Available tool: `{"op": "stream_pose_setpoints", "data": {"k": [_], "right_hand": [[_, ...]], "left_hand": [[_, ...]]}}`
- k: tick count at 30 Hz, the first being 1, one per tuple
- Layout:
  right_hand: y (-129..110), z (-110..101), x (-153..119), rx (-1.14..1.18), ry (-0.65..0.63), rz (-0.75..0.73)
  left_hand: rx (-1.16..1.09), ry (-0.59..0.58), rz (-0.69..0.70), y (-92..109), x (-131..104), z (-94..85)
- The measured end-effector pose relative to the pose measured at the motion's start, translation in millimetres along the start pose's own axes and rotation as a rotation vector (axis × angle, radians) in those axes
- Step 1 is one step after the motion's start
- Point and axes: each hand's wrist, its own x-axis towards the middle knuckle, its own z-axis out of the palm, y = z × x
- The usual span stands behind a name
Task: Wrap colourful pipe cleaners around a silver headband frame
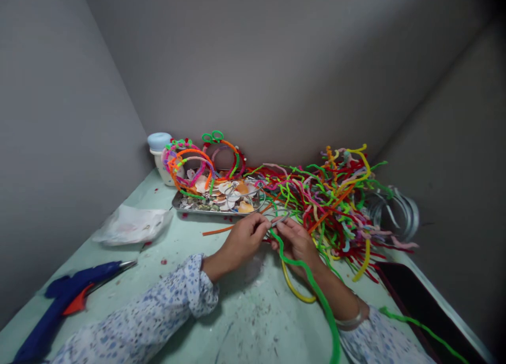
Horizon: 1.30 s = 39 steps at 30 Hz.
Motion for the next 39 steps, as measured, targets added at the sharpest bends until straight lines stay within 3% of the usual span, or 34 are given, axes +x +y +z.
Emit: {"op": "stream_pose_setpoints", "data": {"k": [9,25,29,33,35,39], "right_hand": [[-1,2,1,0.042,0.108,-0.027],[1,-1,1,-0.065,0.048,-0.072],[7,-4,-1,-0.279,0.085,-0.223],[11,-2,-6,-0.631,0.211,-0.558],[10,-1,-9,-0.759,0.196,-0.666],[9,-3,-9,-0.891,0.109,-0.717]], "left_hand": [[-0.371,-0.102,-0.097,-8,2,1.6],[-0.193,-0.134,-0.075,-9,4,-0.3],[-0.212,-0.066,-0.116,-7,5,-2.1],[-0.273,-0.023,-0.131,-6,6,-4.8],[-0.290,-0.024,-0.134,-6,6,-5.4],[-0.279,-0.041,-0.135,-4,5,-5.8]]}}
